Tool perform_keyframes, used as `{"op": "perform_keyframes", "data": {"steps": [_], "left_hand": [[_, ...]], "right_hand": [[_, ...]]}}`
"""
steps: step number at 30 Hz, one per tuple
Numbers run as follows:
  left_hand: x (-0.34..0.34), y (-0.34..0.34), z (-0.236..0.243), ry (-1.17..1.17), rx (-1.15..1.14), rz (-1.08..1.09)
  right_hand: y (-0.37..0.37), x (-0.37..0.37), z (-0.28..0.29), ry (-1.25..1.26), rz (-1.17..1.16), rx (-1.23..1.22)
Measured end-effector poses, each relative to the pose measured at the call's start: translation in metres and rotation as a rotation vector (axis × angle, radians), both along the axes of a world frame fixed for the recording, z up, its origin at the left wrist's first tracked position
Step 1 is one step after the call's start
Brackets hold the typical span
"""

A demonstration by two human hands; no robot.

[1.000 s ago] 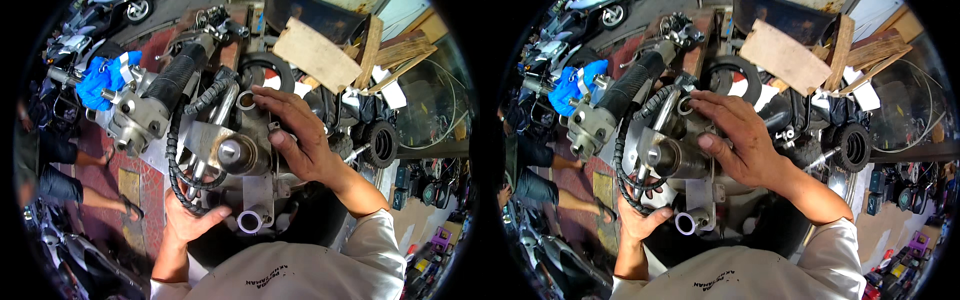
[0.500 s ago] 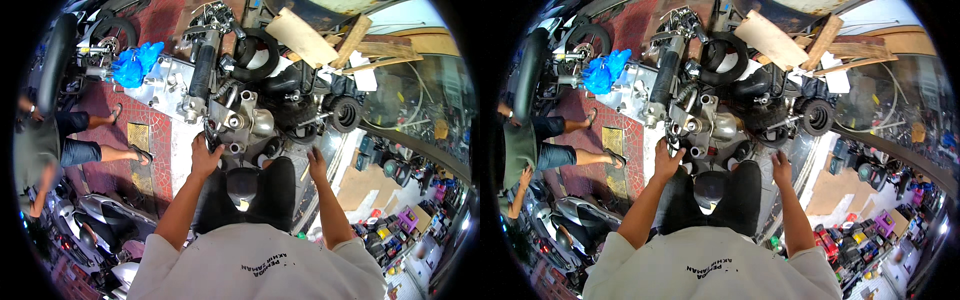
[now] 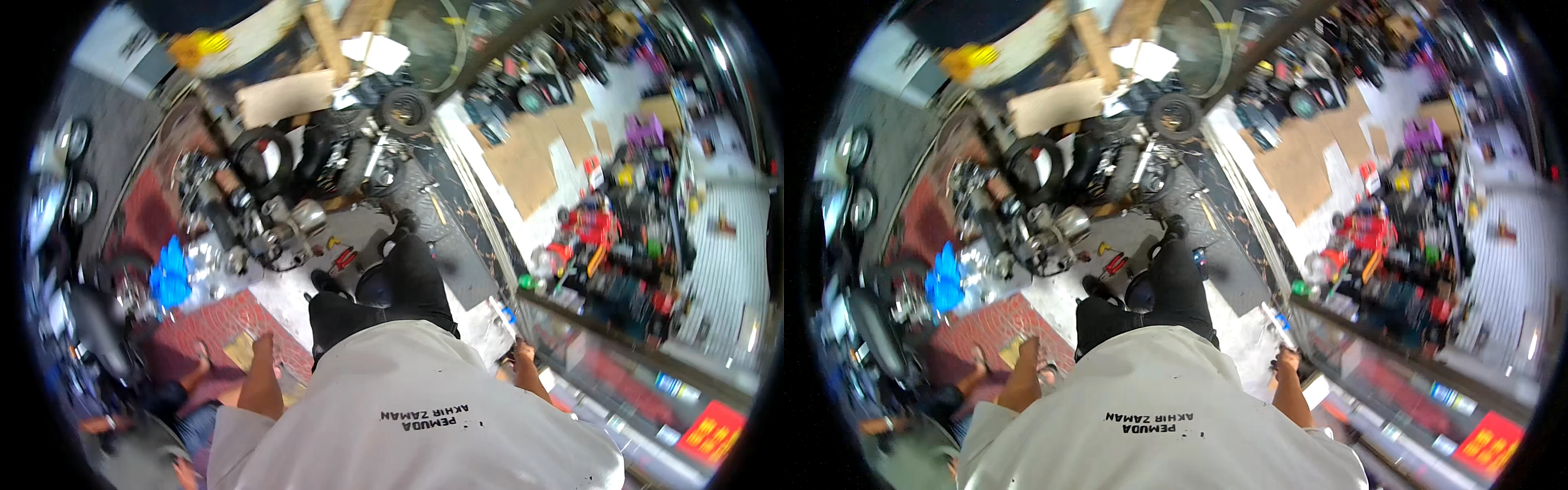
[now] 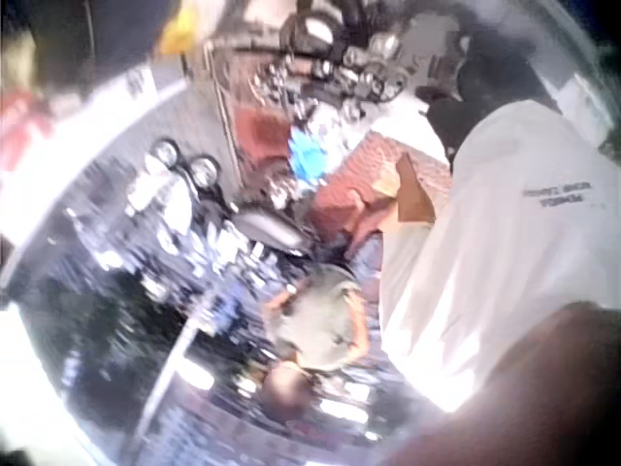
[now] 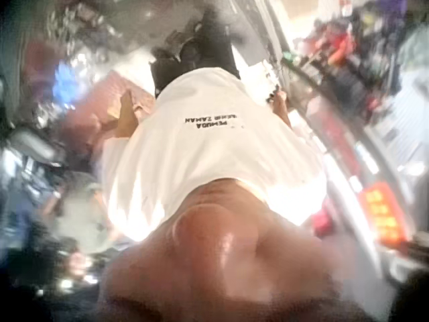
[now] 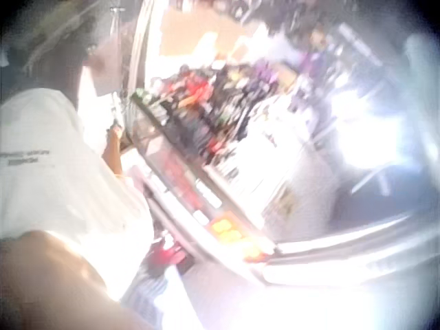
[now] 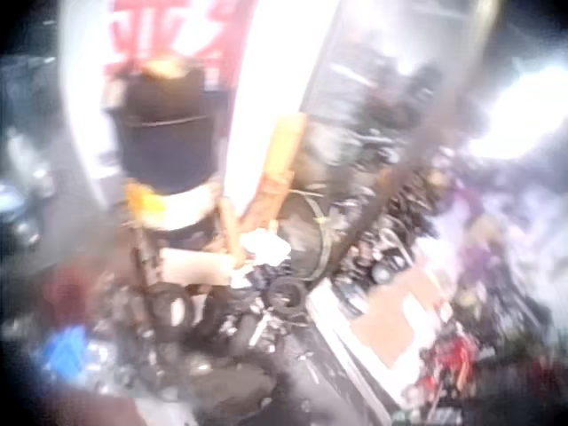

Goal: The person works on a disassembled motorcycle engine, using a yellow screwdriver to adjust components and remove a chain. They then move to a motorcycle and use a hammer to tap the rear suspension area.

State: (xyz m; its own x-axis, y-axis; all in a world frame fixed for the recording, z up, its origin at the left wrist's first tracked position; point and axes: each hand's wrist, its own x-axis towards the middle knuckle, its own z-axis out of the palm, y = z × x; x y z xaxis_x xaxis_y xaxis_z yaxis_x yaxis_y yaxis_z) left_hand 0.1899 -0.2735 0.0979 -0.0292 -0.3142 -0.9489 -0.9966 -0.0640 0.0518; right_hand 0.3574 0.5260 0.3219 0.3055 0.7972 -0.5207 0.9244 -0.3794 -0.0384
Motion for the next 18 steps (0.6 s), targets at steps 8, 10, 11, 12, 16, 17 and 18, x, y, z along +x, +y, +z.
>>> {"op": "perform_keyframes", "data": {"steps": [8,10,11,12,16,17,18], "left_hand": [[-0.160,0.133,0.095,0.010,0.442,0.035],[-0.205,0.224,0.120,0.144,0.088,-0.305],[-0.197,0.257,0.141,0.103,0.006,-0.367],[-0.202,0.303,0.148,0.073,0.000,-0.368],[-0.294,0.498,0.214,0.078,0.230,-0.496],[-0.314,0.566,0.245,0.126,0.178,-0.629],[-0.328,0.614,0.264,0.169,0.125,-0.741]], "right_hand": [[0.014,0.051,-0.091,0.117,-0.036,-0.309],[0.048,0.041,-0.125,0.196,-0.062,-0.143],[0.086,0.082,-0.179,0.217,0.049,-0.079],[0.121,0.089,-0.215,0.240,0.103,-0.093],[0.227,0.005,-0.186,0.507,-0.140,-0.111],[0.248,-0.011,-0.168,0.633,-0.239,-0.059],[0.269,-0.025,-0.151,0.748,-0.320,-0.008]]}}
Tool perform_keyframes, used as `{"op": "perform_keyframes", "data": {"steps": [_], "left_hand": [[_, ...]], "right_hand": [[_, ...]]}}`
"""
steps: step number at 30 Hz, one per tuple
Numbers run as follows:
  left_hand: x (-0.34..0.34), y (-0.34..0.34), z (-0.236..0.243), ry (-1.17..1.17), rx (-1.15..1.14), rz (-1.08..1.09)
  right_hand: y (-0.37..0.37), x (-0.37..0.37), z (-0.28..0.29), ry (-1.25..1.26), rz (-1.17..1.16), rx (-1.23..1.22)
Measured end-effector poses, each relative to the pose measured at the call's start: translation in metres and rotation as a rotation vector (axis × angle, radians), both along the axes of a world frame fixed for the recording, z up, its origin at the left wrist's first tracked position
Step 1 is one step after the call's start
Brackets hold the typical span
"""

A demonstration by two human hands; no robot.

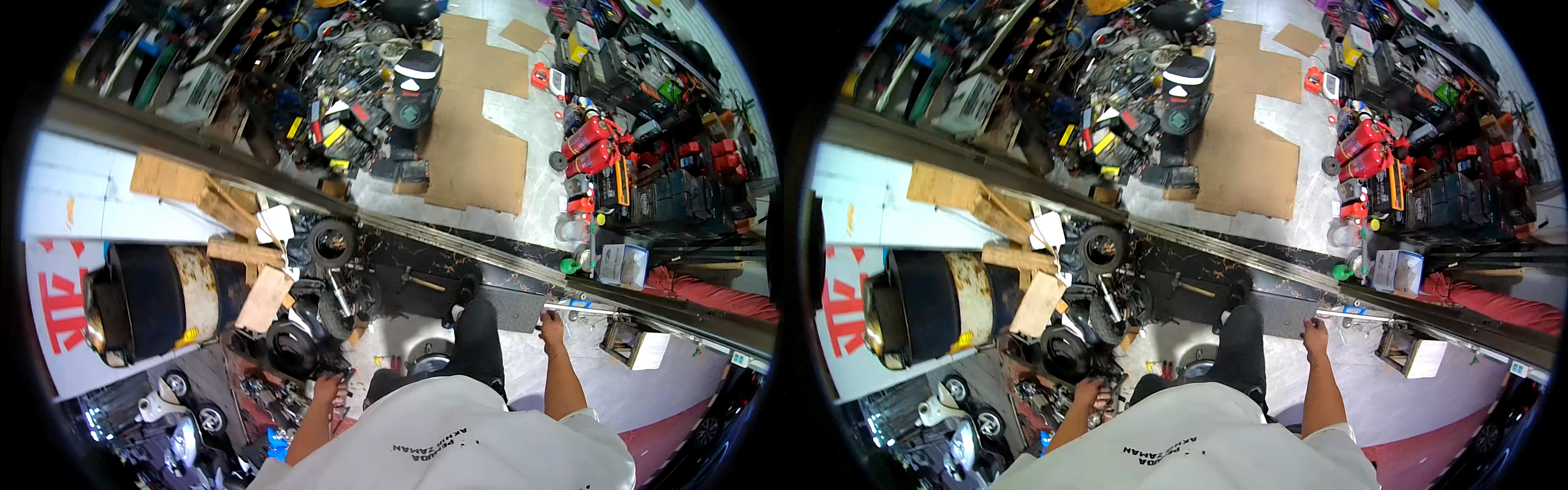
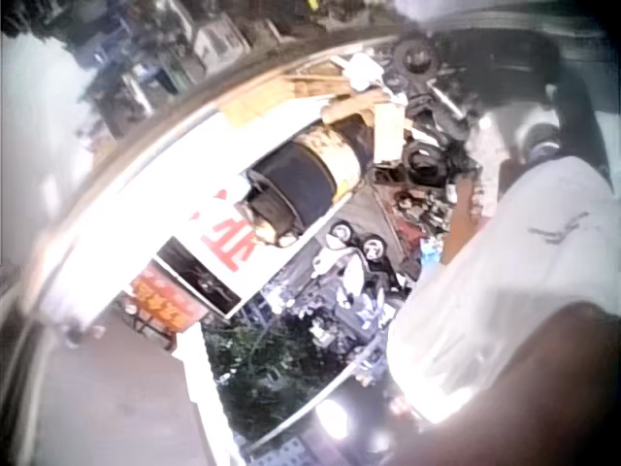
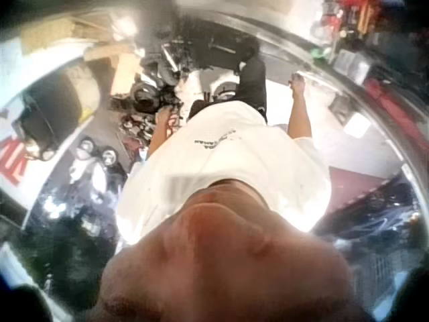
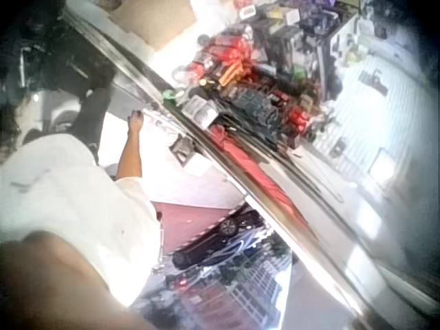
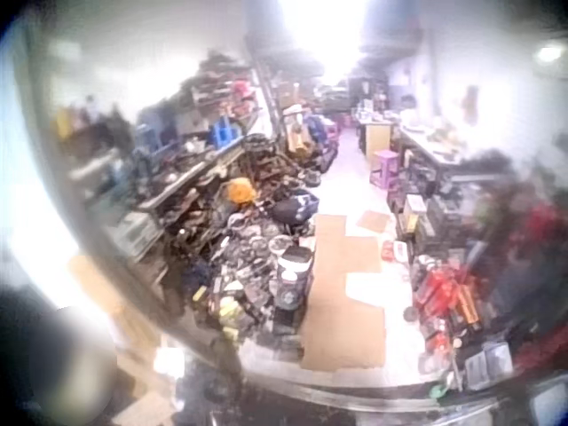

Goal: The person works on a disassembled motorcycle engine, using a yellow screwdriver to adjust components and remove a chain. They then move to a motorcycle and use a hammer to tap the rear suspension area.

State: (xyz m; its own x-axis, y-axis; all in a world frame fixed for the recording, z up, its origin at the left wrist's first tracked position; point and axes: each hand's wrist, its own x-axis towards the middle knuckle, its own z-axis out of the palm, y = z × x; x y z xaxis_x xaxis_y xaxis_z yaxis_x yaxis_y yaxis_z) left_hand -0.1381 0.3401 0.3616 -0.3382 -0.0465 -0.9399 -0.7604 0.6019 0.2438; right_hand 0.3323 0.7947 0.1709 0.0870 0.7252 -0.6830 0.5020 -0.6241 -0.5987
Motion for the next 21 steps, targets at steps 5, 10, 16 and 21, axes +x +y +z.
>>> {"op": "perform_keyframes", "data": {"steps": [5,10,16,21], "left_hand": [[-0.051,0.123,0.022,0.151,-0.015,-0.248],[-0.084,0.184,0.027,0.205,0.006,-0.219],[-0.091,0.181,-0.024,-0.082,0.137,0.153],[-0.129,0.206,-0.114,-0.220,0.059,0.192]], "right_hand": [[0.080,-0.033,0.065,0.037,-0.036,0.065],[0.094,0.031,-0.009,-0.182,0.054,0.009],[0.159,-0.017,0.079,-0.392,-0.075,-0.396],[0.249,-0.068,0.112,-0.230,-0.234,-0.079]]}}
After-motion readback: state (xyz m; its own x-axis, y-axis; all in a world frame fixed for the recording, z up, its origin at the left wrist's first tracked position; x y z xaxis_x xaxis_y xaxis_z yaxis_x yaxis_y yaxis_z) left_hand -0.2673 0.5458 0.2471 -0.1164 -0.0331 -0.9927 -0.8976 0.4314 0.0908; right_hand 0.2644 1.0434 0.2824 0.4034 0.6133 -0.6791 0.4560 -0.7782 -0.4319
